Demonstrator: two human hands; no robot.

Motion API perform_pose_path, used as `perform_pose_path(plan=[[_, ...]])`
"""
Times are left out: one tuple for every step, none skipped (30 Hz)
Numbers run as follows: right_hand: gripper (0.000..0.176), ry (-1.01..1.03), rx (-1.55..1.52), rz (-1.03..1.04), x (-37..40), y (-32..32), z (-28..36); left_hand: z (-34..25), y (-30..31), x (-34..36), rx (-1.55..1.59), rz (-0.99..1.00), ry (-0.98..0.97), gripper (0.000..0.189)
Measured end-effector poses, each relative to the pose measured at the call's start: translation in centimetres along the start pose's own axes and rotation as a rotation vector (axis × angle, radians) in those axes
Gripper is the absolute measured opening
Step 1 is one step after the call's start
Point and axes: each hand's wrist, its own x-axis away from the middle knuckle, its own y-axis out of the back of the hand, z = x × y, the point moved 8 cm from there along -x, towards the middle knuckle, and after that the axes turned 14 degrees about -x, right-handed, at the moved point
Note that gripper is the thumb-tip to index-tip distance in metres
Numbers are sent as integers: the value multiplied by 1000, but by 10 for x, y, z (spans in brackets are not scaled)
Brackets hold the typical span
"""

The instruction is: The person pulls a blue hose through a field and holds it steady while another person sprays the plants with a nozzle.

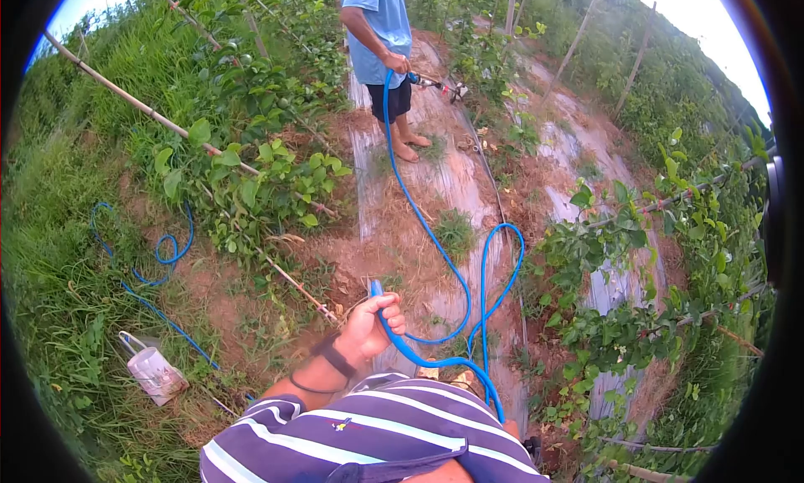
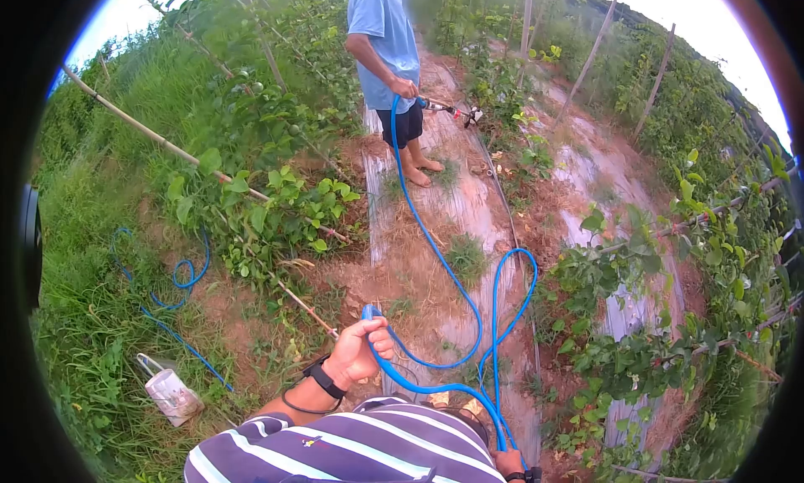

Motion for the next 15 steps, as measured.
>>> perform_pose_path(plan=[[31, 1, -139, -6, 14, 9, 16, -9, -22, 3, 41, 108, -23, 10], [26, -1, -277, -14, 22, 15, 28, -15, -35, 6, 47, 101, -15, 10], [26, -15, -272, -11, 23, 18, 34, -26, -62, 11, 29, 259, -56, 10], [22, 57, -264, -63, 24, 28, 42, -35, -89, 18, 14, 412, -97, 12], [18, 124, -252, -112, 25, 39, 48, -41, -114, 27, -2, 517, -104, 13], [17, 0, -324, -85, 23, 42, 40, -47, -138, 37, -15, 616, -112, 14], [16, 64, -339, -118, 20, 48, 40, -49, -152, 41, 7, 589, -100, 14], [15, 62, -411, -127, 23, 53, 44, -51, -178, 53, -79, 735, -145, 16], [14, 19, -450, -131, 41, 59, 66, -51, -200, 66, -167, 879, -191, 18], [15, 14, -458, -128, 47, 63, 72, -48, -216, 74, -175, 936, -183, 20], [19, 14, -474, -132, 47, 62, 69, -46, -232, 81, -156, 1008, -175, 18], [20, 5, -470, -120, 59, 63, 82, -44, -244, 86, -145, 1016, -147, 20], [19, 2, -482, -94, 69, 61, 92, -39, -252, 91, -108, 1007, -109, 24], [18, 4, -497, -69, 76, 58, 95, -36, -259, 95, -246, 1015, -26, 23], [18, -22, -492, -62, 71, 52, 70, -34, -267, 97, -322, 1068, -51, 27]])
